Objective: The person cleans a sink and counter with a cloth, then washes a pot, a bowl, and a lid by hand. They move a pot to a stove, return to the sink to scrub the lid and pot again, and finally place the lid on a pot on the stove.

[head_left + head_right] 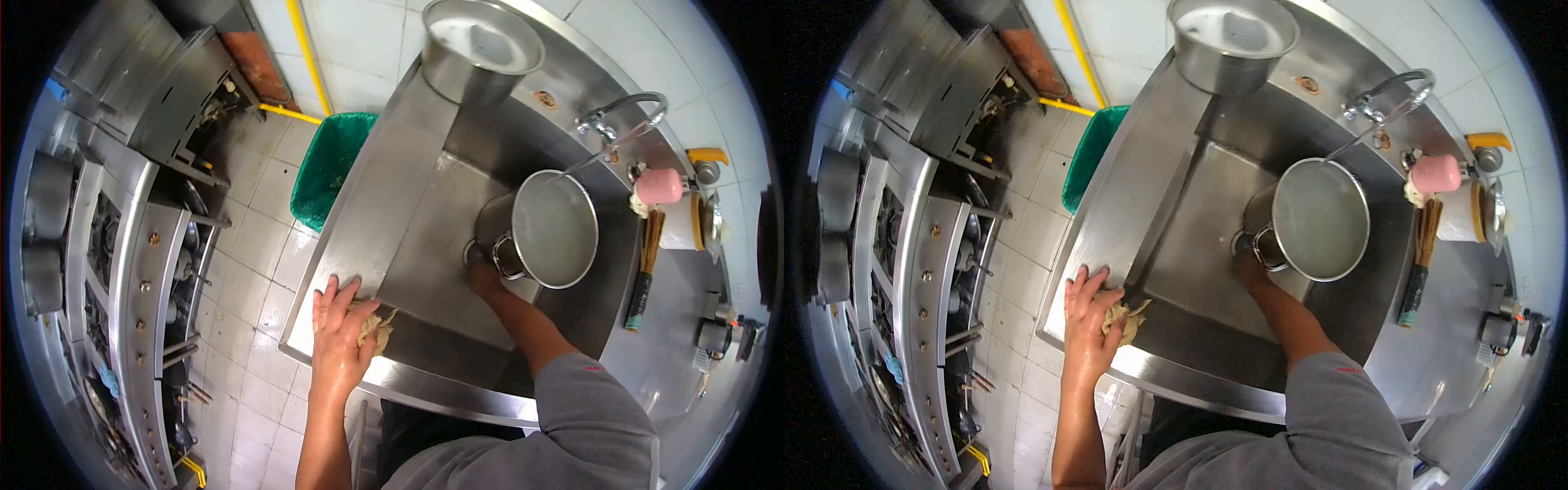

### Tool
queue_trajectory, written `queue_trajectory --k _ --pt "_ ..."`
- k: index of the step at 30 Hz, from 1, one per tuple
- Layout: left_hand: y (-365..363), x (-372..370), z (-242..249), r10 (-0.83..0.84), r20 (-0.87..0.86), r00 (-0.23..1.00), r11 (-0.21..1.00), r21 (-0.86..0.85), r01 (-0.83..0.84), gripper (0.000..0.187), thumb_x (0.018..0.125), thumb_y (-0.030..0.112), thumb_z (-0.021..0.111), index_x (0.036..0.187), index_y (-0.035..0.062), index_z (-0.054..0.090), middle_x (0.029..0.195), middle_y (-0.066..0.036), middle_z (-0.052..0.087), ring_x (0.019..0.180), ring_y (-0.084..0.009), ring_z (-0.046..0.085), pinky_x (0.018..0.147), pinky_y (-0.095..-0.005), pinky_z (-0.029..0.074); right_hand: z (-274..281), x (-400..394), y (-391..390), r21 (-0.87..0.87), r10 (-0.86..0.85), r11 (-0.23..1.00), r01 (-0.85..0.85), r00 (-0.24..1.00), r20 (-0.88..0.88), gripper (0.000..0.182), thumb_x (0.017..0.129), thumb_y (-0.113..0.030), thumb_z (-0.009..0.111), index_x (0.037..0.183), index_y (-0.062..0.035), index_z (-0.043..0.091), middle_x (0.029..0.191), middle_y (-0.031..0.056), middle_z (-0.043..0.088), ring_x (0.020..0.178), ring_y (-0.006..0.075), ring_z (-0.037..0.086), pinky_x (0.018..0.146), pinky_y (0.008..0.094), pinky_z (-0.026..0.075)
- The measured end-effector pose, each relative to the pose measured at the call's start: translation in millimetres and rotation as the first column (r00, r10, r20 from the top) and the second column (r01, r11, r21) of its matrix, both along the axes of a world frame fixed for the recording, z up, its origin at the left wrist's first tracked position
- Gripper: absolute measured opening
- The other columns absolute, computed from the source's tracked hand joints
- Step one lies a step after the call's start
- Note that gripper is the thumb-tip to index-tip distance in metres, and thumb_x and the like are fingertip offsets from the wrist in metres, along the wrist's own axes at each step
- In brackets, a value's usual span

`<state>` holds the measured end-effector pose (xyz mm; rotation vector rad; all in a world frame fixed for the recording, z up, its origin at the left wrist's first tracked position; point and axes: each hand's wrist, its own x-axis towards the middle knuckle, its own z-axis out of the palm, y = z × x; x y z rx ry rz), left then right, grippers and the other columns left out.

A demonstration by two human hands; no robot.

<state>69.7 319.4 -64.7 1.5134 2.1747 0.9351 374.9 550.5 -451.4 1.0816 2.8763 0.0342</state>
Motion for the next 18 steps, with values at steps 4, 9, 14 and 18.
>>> queue_trajectory --k 4,9,14,18 --pt "0.7 0.6 4.6 -0.009 -0.006 1.000 1.000 0.005 0.009 0.038 0.072 -0.001 0.065 0.109 0.0102 0.065 0.138 -0.012 0.051 0.139 -0.0389 0.035 0.117 -0.0541 0.019 123.6 -36.9 -41.0 -0.664 -0.022 0.725 0.184 0.970 0.244 0.029 0.086 -0.022 0.059 0.109 -0.0052 0.067 0.110 0.0170 0.067 0.102 0.0349 0.064 0.086 0.0451 0.051" --pt "1.1 6.5 4.8 0.001 -0.024 1.000 1.000 0.031 0.000 0.036 0.074 0.000 0.063 0.108 0.0094 0.063 0.136 -0.013 0.052 0.137 -0.0409 0.036 0.116 -0.0566 0.019 331.2 -28.7 -24.1 -0.835 -0.284 0.549 -0.037 0.931 -0.228 0.025 0.087 -0.013 0.062 0.111 -0.0074 0.066 0.102 0.0133 0.070 0.096 0.0256 0.068 0.083 0.0380 0.052" --pt "0.2 9.9 5.2 -0.011 -0.074 0.997 0.999 0.033 0.013 0.035 0.077 0.000 0.063 0.111 0.0096 0.060 0.136 -0.013 0.052 0.137 -0.0407 0.036 0.116 -0.0566 0.018 393.7 56.4 117.9 -0.197 -0.327 0.944 0.263 0.689 -0.647 0.013 0.084 -0.009 0.063 0.097 -0.0089 0.065 0.087 0.0134 0.068 0.078 0.0309 0.068 0.069 0.0388 0.053" --pt "-0.6 10.6 3.1 -0.021 -0.105 0.994 0.999 0.026 0.024 0.035 0.078 0.000 0.063 0.112 0.0092 0.060 0.137 -0.015 0.051 0.138 -0.0406 0.035 0.117 -0.0557 0.017 397.8 95.4 236.7 0.114 -0.417 0.795 0.595 0.674 -0.610 0.014 0.085 -0.011 0.061 0.099 -0.0087 0.062 0.083 0.0170 0.066 0.080 0.0352 0.065 0.072 0.0465 0.050"
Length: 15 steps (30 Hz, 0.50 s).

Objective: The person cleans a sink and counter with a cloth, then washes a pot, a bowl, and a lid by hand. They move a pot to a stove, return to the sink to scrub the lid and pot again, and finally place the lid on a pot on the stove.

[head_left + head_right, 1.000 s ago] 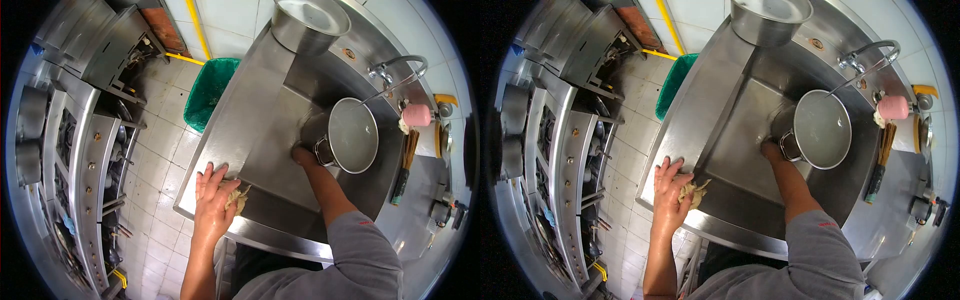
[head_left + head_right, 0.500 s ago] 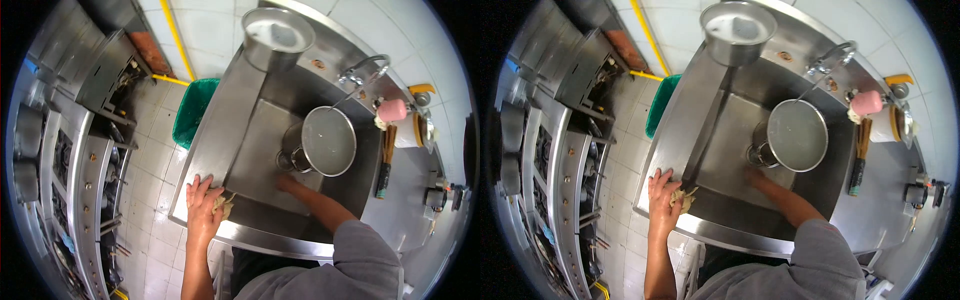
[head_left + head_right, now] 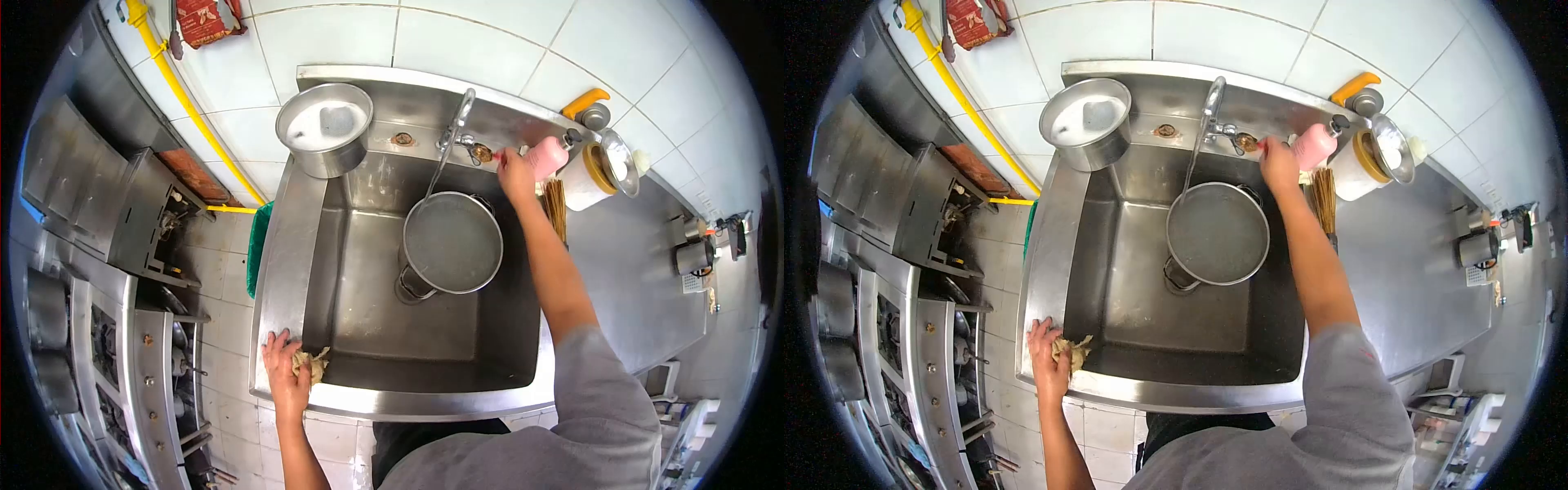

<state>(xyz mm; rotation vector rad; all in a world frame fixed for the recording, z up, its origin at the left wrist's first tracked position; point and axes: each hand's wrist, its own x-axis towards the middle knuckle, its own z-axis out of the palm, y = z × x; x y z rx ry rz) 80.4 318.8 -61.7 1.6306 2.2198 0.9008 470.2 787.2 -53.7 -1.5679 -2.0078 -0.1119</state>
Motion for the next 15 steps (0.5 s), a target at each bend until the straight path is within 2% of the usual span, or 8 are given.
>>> queue_trajectory --k 4,6,7,9,11,12,14,15 --pt "0.4 2.6 1.2 0.006 -0.006 1.000 1.000 0.004 -0.006 0.033 0.080 0.001 0.063 0.112 0.0088 0.060 0.137 -0.016 0.051 0.137 -0.0411 0.036 0.117 -0.0536 0.019 -35.9 20.6 47.3 -0.167 0.077 0.983 -0.071 0.997 0.028 0.021 0.084 -0.010 0.061 0.104 -0.0086 0.064 0.087 0.0182 0.067 0.084 0.0367 0.065 0.075 0.0459 0.051" --pt "0.1 1.4 -2.7 0.014 -0.011 1.000 1.000 0.008 -0.014 0.033 0.081 0.001 0.064 0.112 0.0088 0.060 0.137 -0.016 0.051 0.137 -0.0412 0.035 0.117 -0.0538 0.018 -16.9 10.4 33.8 0.326 0.180 0.929 -0.176 0.984 0.017 0.027 0.085 -0.010 0.060 0.111 -0.0073 0.064 0.090 0.0163 0.067 0.083 0.0336 0.065 0.075 0.0412 0.052" --pt "0.0 2.1 -3.5 0.019 -0.002 1.000 1.000 0.024 -0.019 0.032 0.081 0.002 0.064 0.112 0.0088 0.060 0.137 -0.016 0.051 0.138 -0.0412 0.035 0.117 -0.0539 0.018 -12.0 -1.2 16.6 0.320 0.191 0.929 -0.184 0.981 0.008 0.027 0.085 -0.010 0.060 0.111 -0.0073 0.064 0.090 0.0163 0.067 0.083 0.0336 0.065 0.075 0.0412 0.052" --pt "1.4 4.7 -5.2 0.031 -0.080 0.996 0.997 0.069 -0.025 0.031 0.083 0.001 0.064 0.113 0.0072 0.060 0.130 -0.017 0.055 0.130 -0.0402 0.044 0.112 -0.0507 0.028 -15.3 -18.2 -44.5 -0.201 0.033 0.974 -0.106 0.940 -0.339 0.019 0.088 -0.016 0.059 0.102 -0.0043 0.066 0.092 0.0180 0.066 0.083 0.0339 0.065 0.076 0.0406 0.051" --pt "-1.4 4.3 -11.2 0.100 0.097 0.990 0.980 0.163 -0.115 0.028 0.084 0.000 0.063 0.111 0.0048 0.059 0.118 -0.016 0.059 0.113 -0.0374 0.054 0.101 -0.0452 0.041 -67.5 -21.1 -95.3 -0.366 0.273 0.805 -0.467 0.839 -0.470 0.025 0.089 -0.016 0.061 0.111 -0.0047 0.064 0.095 0.0157 0.066 0.086 0.0277 0.064 0.077 0.0376 0.050" --pt "2.5 10.6 -9.0 0.131 -0.002 0.991 0.957 0.263 -0.126 0.024 0.085 -0.001 0.063 0.109 0.0029 0.059 0.106 -0.016 0.061 0.098 -0.0347 0.057 0.089 -0.0414 0.046 -71.6 -28.9 -126.8 -0.500 0.302 0.717 -0.486 0.863 -0.406 0.032 0.088 -0.017 0.063 0.118 -0.0064 0.061 0.095 0.0141 0.067 0.086 0.0243 0.064 0.078 0.0364 0.050" --pt "16.1 41.0 -1.7 0.286 0.311 0.906 0.929 0.142 -0.342 0.017 0.091 0.011 0.064 0.105 0.0033 0.060 0.101 -0.015 0.060 0.095 -0.0313 0.058 0.085 -0.0401 0.047 -94.2 -50.1 -176.4 -0.575 0.230 0.561 -0.595 0.780 -0.582 0.041 0.085 -0.010 0.068 0.124 -0.0046 0.058 0.106 0.0049 0.065 0.094 0.0131 0.060 0.082 0.0299 0.049" --pt "28.4 56.6 2.5 0.265 0.413 0.871 0.920 0.161 -0.356 0.022 0.091 0.018 0.066 0.107 0.0036 0.060 0.101 -0.015 0.061 0.092 -0.0287 0.060 0.082 -0.0390 0.048 -86.3 -62.1 -204.2 -0.544 0.082 0.363 -0.757 0.607 -0.790 0.047 0.083 -0.009 0.069 0.128 -0.0056 0.056 0.113 0.0049 0.062 0.100 0.0132 0.059 0.086 0.0295 0.048"
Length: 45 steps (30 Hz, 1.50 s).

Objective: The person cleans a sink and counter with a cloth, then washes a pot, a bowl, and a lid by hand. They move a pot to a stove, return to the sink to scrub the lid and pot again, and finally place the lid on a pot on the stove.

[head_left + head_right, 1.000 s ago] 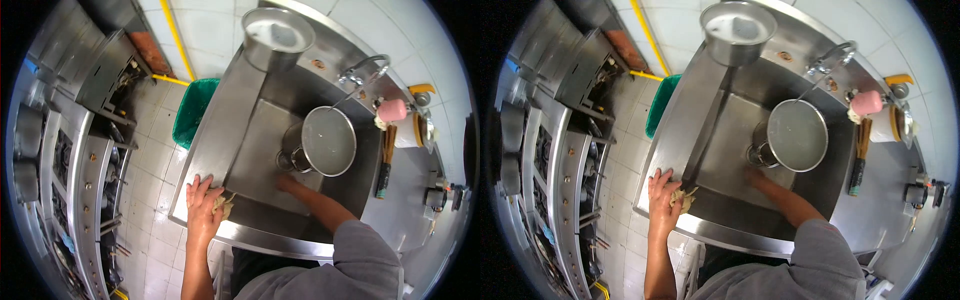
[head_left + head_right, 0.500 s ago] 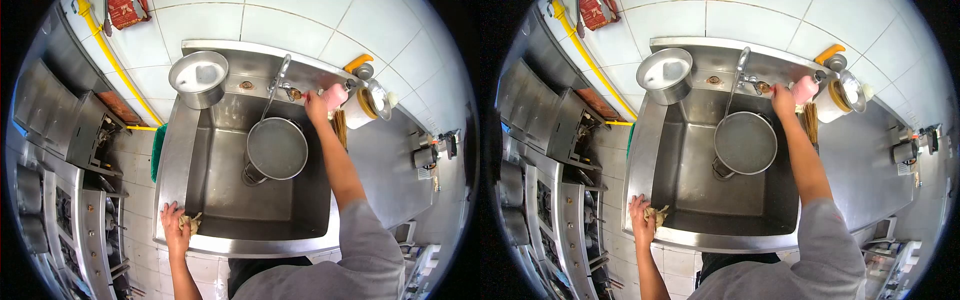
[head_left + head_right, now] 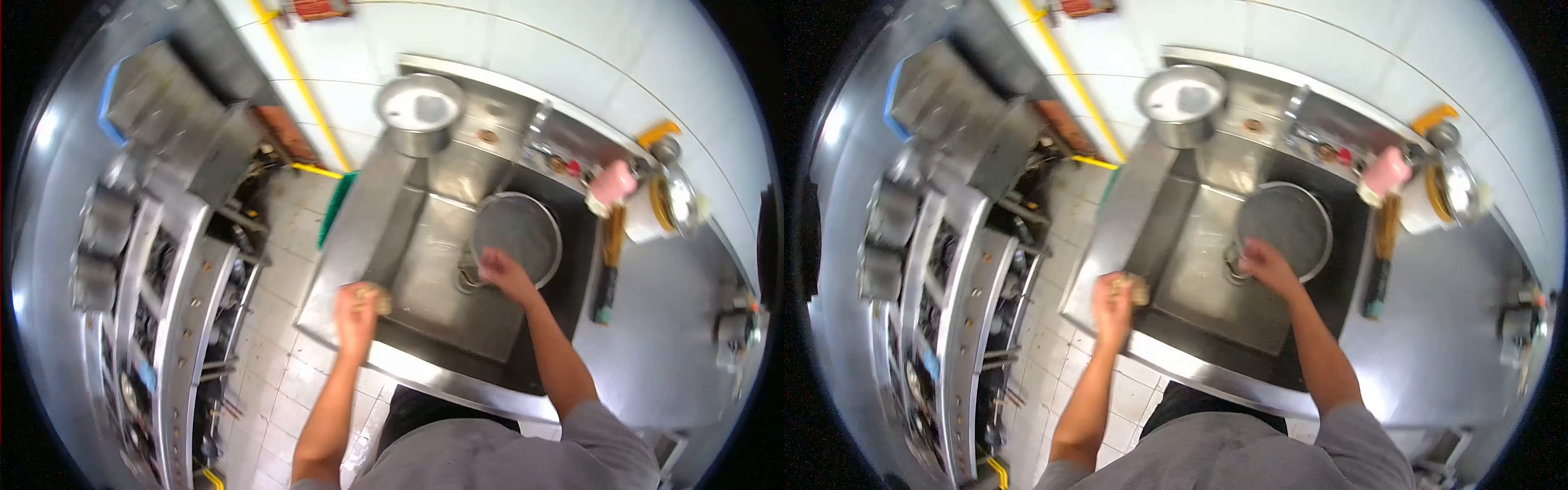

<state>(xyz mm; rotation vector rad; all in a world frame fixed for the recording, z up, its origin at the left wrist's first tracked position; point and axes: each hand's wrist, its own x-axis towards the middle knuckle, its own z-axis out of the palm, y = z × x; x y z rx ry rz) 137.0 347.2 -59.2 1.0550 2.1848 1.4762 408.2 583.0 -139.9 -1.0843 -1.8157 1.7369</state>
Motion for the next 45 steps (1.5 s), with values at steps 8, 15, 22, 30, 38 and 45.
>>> queue_trajectory --k 8,15,22,30,38,45 --pt "166.8 116.7 8.1 -0.367 0.201 0.908 0.930 0.044 0.366 0.032 0.086 0.017 0.066 0.116 0.0072 0.060 0.116 -0.017 0.054 0.109 -0.0312 0.055 0.093 -0.0372 0.046 70.9 -15.4 -14.2 -0.175 -0.234 0.963 0.207 0.960 -0.155 0.067 0.078 0.005 0.065 0.140 -0.0091 0.043 0.123 0.0046 0.057 0.114 0.0167 0.053 0.095 0.0319 0.046" --pt "249.6 142.1 -91.8 -0.498 0.082 0.863 0.856 0.201 0.475 0.040 0.080 0.011 0.066 0.120 0.0091 0.061 0.124 -0.015 0.055 0.114 -0.0315 0.056 0.093 -0.0332 0.046 -34.7 52.4 77.2 0.756 -0.446 0.651 -0.065 0.773 0.451 0.055 0.085 -0.008 0.067 0.137 -0.0092 0.050 0.132 0.0193 0.055 0.122 0.0390 0.052 0.099 0.0432 0.046" --pt "246.1 186.7 -114.9 -0.225 0.820 0.526 0.883 -0.056 0.465 0.062 0.092 0.044 0.060 0.144 0.0129 0.044 0.151 -0.016 0.036 0.133 -0.0294 0.041 0.107 -0.0431 0.036 -106.8 53.7 85.6 0.180 -0.045 0.851 -0.493 0.274 0.961 0.041 0.089 -0.023 0.060 0.125 -0.0033 0.059 0.130 0.0202 0.057 0.123 0.0402 0.052 0.098 0.0449 0.045" --pt "276.1 178.6 -194.6 -0.334 0.882 -0.333 0.778 0.457 0.431 0.061 0.094 0.057 0.052 0.114 0.0009 0.061 0.112 -0.015 0.066 0.096 -0.0271 0.065 0.085 -0.0410 0.054 42.3 14.4 -4.0 0.583 -0.117 0.781 0.222 0.970 -0.213 0.023 0.088 -0.016 0.063 0.094 0.0052 0.063 0.094 0.0117 0.064 0.085 0.0249 0.061 0.087 0.0362 0.045" --pt "255.5 227.5 -163.7 -0.474 0.871 -0.126 0.863 0.489 0.130 0.046 0.099 0.045 0.049 0.099 0.0029 0.065 0.092 -0.010 0.069 0.075 -0.0192 0.065 0.068 -0.0358 0.054 17.8 5.5 -11.1 0.330 -0.320 0.857 0.397 0.910 -0.265 0.017 0.087 -0.011 0.065 0.077 0.0011 0.060 0.066 0.0034 0.057 0.063 0.0120 0.050 0.060 0.0315 0.046" --pt "255.6 229.6 -137.1 -0.166 0.693 0.702 0.976 0.012 0.219 0.032 0.098 0.029 0.048 0.099 0.0014 0.064 0.092 -0.018 0.067 0.082 -0.0274 0.066 0.071 -0.0426 0.052 -57.7 51.3 81.2 0.669 -0.410 0.701 0.245 0.907 0.097 0.023 0.087 -0.014 0.065 0.072 -0.0001 0.053 0.069 0.0077 0.052 0.068 0.0200 0.053 0.064 0.0400 0.042"
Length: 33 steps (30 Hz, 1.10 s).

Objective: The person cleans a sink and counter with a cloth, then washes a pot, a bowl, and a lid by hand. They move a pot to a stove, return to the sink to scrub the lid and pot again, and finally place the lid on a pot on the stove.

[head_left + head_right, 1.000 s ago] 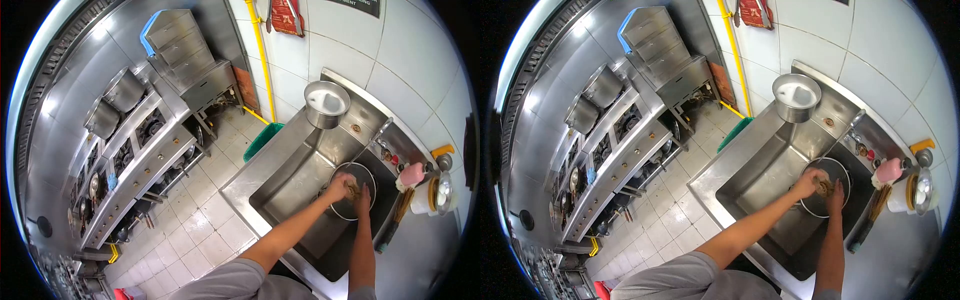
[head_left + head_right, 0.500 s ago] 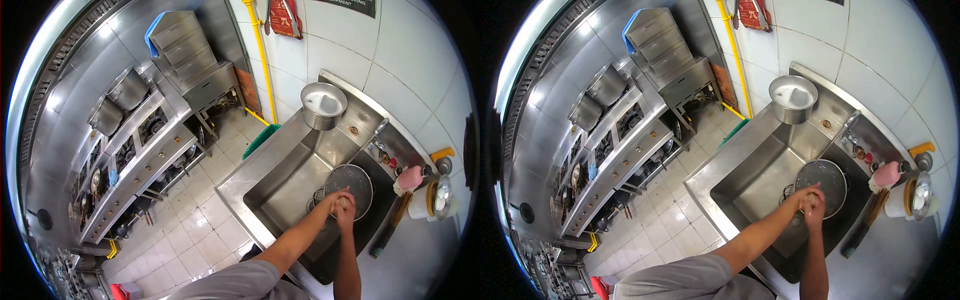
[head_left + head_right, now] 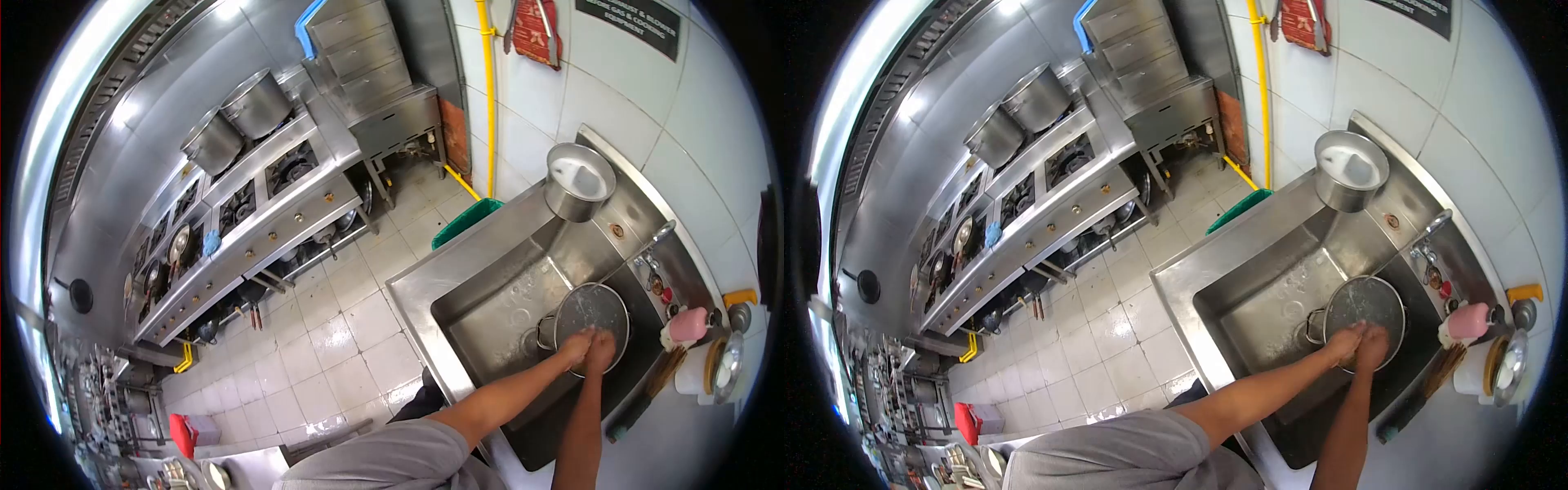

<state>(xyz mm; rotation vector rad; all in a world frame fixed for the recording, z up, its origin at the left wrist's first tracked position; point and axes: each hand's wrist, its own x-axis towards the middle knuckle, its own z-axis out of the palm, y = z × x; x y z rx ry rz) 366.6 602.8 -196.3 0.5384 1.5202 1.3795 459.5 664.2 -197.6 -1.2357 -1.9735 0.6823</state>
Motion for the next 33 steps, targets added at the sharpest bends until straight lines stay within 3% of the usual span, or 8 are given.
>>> queue_trajectory --k 1,6,9,14,16,18,27,33 --pt "-0.5 -6.5 0.3 -0.131 -0.508 0.851 0.991 -0.074 0.108 0.028 0.096 0.024 0.050 0.101 0.0006 0.064 0.094 -0.022 0.067 0.085 -0.0311 0.067 0.073 -0.0448 0.052 -3.4 0.6 3.3 0.212 -0.042 0.977 0.002 0.982 0.184 0.022 0.088 -0.016 0.065 0.077 0.0005 0.055 0.076 0.0110 0.056 0.074 0.0244 0.057 0.069 0.0427 0.044" --pt "-40.2 -35.2 27.3 -0.219 -0.819 0.530 0.968 -0.115 0.222 0.024 0.086 0.017 0.054 0.096 -0.0016 0.066 0.101 -0.027 0.065 0.094 -0.0400 0.064 0.081 -0.0489 0.050 2.3 7.4 -11.7 -0.102 0.073 0.994 -0.039 0.934 0.349 0.039 0.086 -0.014 0.062 0.120 0.0037 0.055 0.120 0.0238 0.059 0.110 0.0413 0.056 0.096 0.0472 0.042" --pt "-45.6 -27.1 42.5 -0.404 -0.770 0.494 0.911 -0.292 0.290 0.023 0.084 0.016 0.054 0.089 -0.0017 0.067 0.099 -0.024 0.067 0.094 -0.0400 0.065 0.080 -0.0485 0.051 -2.6 4.6 -8.4 -0.584 0.684 0.728 -0.360 0.311 0.660 0.052 0.086 -0.020 0.063 0.132 -0.0003 0.048 0.132 0.0253 0.053 0.115 0.0419 0.055 0.097 0.0466 0.044" --pt "-34.2 -18.0 65.5 -0.196 -0.823 0.534 0.963 -0.060 0.261 0.017 0.085 0.012 0.055 0.085 0.0002 0.067 0.092 -0.019 0.069 0.086 -0.0332 0.068 0.075 -0.0427 0.053 -50.3 23.4 -3.3 -0.197 0.537 0.839 -0.506 0.714 0.449 0.048 0.086 -0.020 0.064 0.127 -0.0013 0.052 0.124 0.0218 0.059 0.109 0.0380 0.060 0.092 0.0449 0.047" --pt "-30.8 -21.9 93.9 -0.029 -0.412 0.911 0.959 0.246 0.142 0.009 0.082 0.005 0.059 0.087 0.0014 0.067 0.087 -0.015 0.070 0.084 -0.0260 0.069 0.072 -0.0362 0.053 -38.2 20.1 -12.1 -0.129 0.476 0.877 -0.462 0.799 0.367 0.044 0.085 -0.016 0.063 0.126 -0.0020 0.054 0.121 0.0189 0.062 0.107 0.0345 0.062 0.091 0.0434 0.048" --pt "-46.3 -44.8 120.1 0.047 -0.299 0.953 0.942 0.330 0.057 0.008 0.082 0.005 0.063 0.088 0.0025 0.066 0.087 -0.012 0.070 0.084 -0.0235 0.068 0.072 -0.0345 0.053 38.1 11.0 -64.5 -0.569 0.100 0.691 -0.446 0.839 -0.535 0.037 0.087 -0.008 0.061 0.123 -0.0012 0.055 0.114 0.0120 0.064 0.101 0.0250 0.063 0.086 0.0373 0.049" --pt "-120.6 -79.8 93.0 -0.174 0.593 0.786 0.967 -0.048 0.250 0.063 0.092 0.056 0.056 0.119 -0.0008 0.059 0.103 -0.012 0.067 0.093 -0.0269 0.066 0.065 -0.0439 0.056 149.7 -24.3 -180.6 -0.524 0.146 0.714 -0.465 0.831 -0.537 0.030 0.088 -0.007 0.066 0.115 -0.0005 0.054 0.105 0.0066 0.060 0.093 0.0150 0.058 0.085 0.0295 0.047" --pt "-134.4 -64.7 51.5 0.005 0.164 0.987 0.999 -0.041 0.002 0.063 0.089 0.060 0.060 0.114 0.0024 0.061 0.105 -0.010 0.065 0.086 -0.0219 0.062 0.068 -0.0371 0.051 112.8 -18.7 -191.1 -0.589 -0.236 0.650 -0.480 0.610 -0.757 0.029 0.097 -0.020 0.058 0.118 -0.0016 0.049 0.111 0.0076 0.057 0.103 0.0186 0.058 0.090 0.0345 0.048"
